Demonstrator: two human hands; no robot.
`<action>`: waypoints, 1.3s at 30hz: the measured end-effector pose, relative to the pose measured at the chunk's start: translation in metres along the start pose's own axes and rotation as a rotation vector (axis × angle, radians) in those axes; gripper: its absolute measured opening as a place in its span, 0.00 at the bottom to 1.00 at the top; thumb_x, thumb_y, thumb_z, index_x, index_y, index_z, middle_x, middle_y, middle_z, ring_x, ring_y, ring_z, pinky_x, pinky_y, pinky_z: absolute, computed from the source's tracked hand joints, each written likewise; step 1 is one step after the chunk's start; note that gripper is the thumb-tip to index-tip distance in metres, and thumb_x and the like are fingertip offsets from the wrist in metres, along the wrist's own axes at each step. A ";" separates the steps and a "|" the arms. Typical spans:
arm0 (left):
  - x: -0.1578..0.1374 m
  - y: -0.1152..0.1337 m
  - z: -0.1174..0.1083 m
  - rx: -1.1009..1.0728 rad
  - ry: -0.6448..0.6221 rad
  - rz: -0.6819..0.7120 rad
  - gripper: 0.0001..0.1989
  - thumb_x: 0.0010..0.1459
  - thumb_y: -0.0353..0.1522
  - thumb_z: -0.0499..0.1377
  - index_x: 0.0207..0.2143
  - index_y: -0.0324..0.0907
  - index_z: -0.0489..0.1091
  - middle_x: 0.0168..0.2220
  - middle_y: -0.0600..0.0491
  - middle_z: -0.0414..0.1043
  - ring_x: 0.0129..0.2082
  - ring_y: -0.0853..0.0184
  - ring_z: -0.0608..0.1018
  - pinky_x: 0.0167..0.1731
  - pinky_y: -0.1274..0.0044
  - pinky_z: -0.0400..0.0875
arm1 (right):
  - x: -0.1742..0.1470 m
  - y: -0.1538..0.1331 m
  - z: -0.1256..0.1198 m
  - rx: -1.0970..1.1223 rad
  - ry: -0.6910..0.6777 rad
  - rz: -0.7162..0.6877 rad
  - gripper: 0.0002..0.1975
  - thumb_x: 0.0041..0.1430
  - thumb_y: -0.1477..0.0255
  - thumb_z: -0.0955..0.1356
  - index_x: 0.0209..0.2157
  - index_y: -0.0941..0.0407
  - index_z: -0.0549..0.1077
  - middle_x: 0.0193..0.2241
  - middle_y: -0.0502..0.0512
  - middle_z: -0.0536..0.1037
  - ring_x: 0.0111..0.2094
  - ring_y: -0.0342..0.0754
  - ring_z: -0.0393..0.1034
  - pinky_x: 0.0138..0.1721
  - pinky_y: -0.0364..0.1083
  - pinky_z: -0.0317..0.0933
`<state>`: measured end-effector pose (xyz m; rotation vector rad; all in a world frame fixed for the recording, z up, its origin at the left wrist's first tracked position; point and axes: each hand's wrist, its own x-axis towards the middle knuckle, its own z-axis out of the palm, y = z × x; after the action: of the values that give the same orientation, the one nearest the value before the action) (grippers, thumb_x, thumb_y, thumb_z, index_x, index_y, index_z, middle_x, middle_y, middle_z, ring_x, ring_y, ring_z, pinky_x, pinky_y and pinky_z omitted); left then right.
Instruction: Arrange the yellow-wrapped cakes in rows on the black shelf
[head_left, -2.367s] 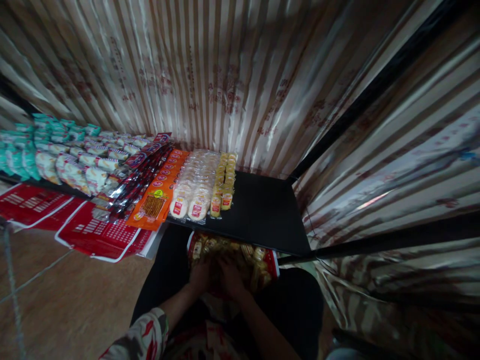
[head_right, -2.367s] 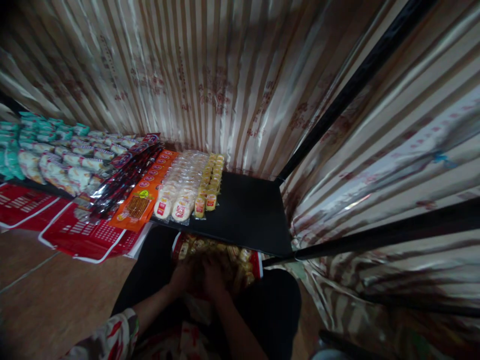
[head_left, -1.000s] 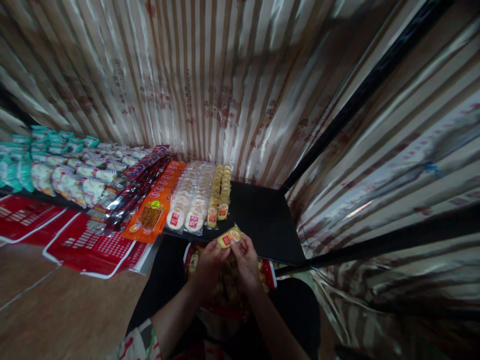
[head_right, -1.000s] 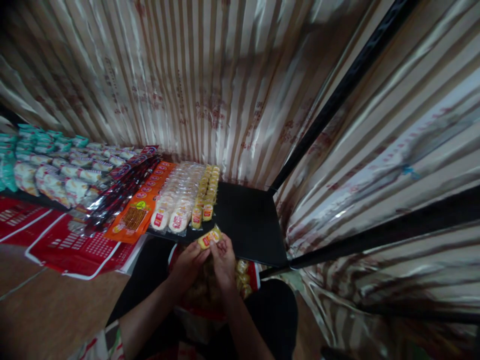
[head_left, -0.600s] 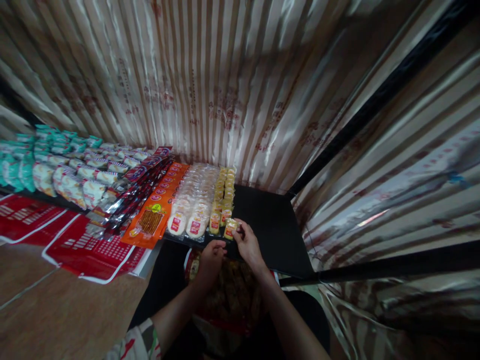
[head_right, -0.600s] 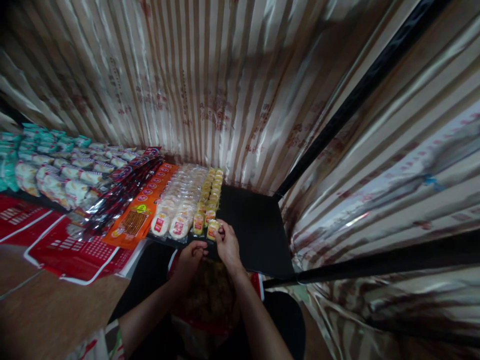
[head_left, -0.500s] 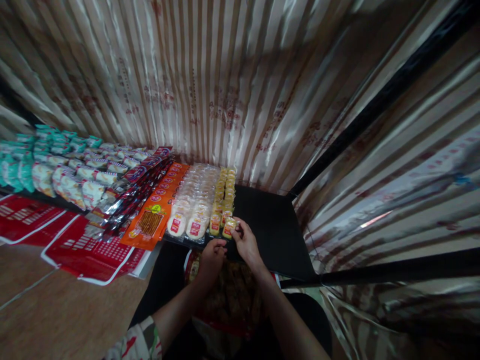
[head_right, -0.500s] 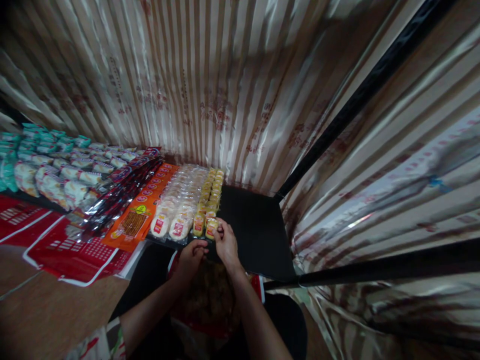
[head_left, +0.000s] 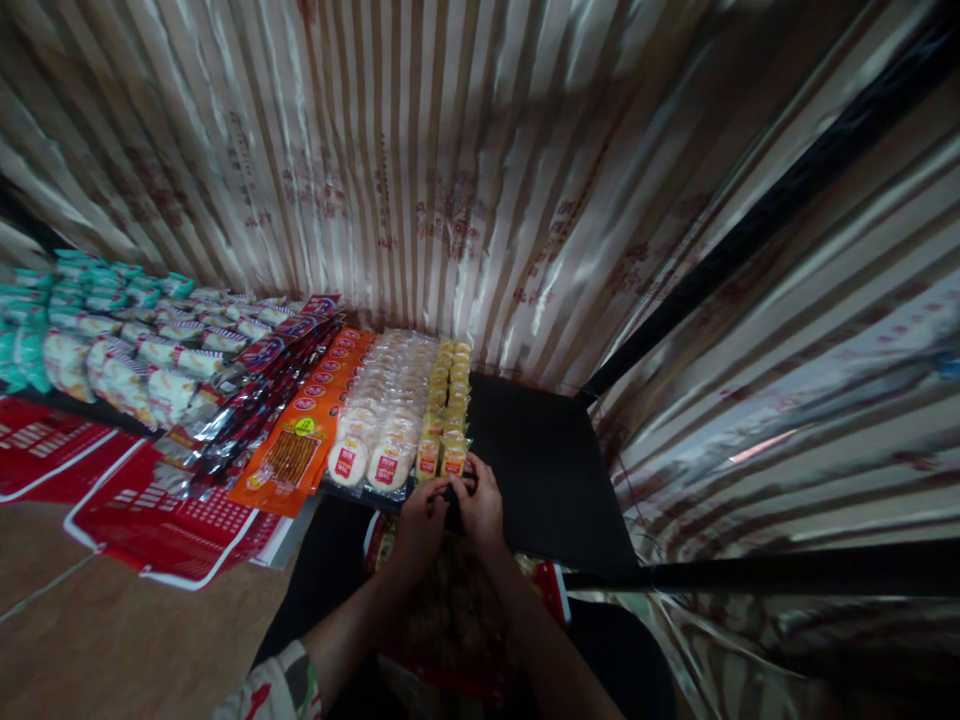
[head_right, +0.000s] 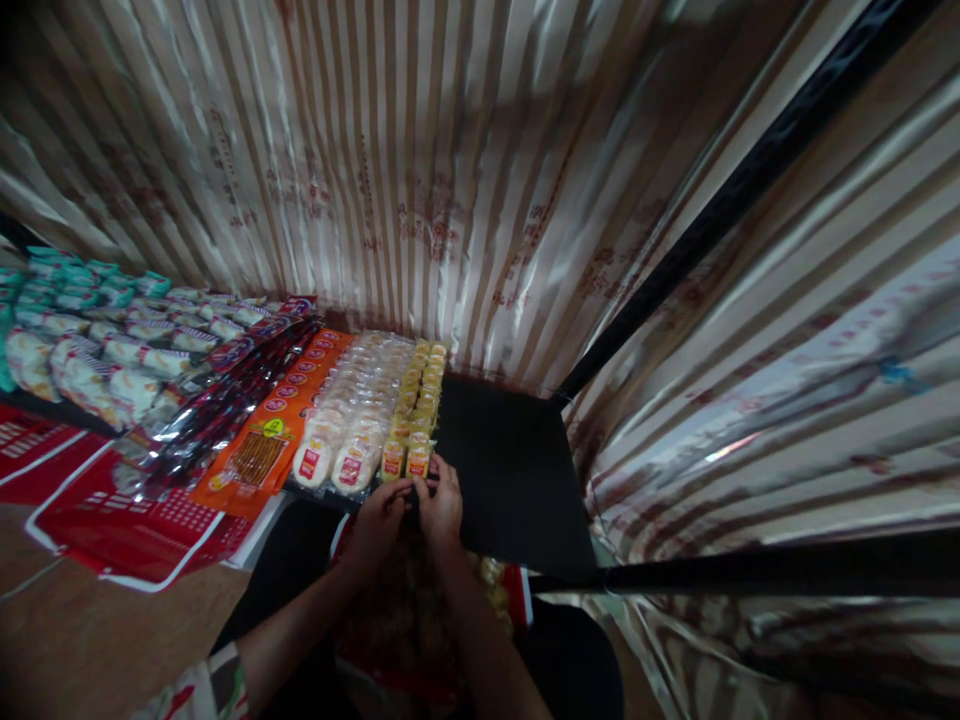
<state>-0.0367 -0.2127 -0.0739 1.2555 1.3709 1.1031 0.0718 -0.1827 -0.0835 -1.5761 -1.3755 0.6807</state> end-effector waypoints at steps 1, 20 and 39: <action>0.000 0.001 0.000 0.014 0.001 0.004 0.18 0.52 0.25 0.48 0.43 0.39 0.69 0.46 0.47 0.71 0.46 0.66 0.73 0.47 0.72 0.69 | 0.000 -0.001 0.001 -0.026 0.001 0.000 0.20 0.52 0.68 0.63 0.47 0.58 0.68 0.41 0.61 0.71 0.38 0.51 0.70 0.38 0.49 0.68; -0.001 0.010 0.012 0.369 0.007 0.207 0.19 0.58 0.27 0.44 0.47 0.39 0.68 0.46 0.45 0.69 0.47 0.64 0.71 0.52 0.68 0.65 | -0.009 0.015 0.002 -0.020 0.018 -0.099 0.19 0.55 0.66 0.60 0.46 0.56 0.72 0.44 0.61 0.72 0.44 0.50 0.68 0.46 0.48 0.65; 0.004 -0.021 0.024 0.372 0.106 0.230 0.20 0.59 0.26 0.43 0.52 0.37 0.64 0.52 0.42 0.66 0.54 0.63 0.68 0.54 0.64 0.63 | 0.019 0.018 0.008 0.077 0.050 -0.019 0.23 0.56 0.63 0.59 0.46 0.60 0.73 0.48 0.63 0.73 0.50 0.51 0.66 0.55 0.52 0.56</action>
<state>-0.0158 -0.2099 -0.0985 1.6766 1.5928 1.1141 0.0774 -0.1621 -0.1000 -1.5077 -1.3106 0.6710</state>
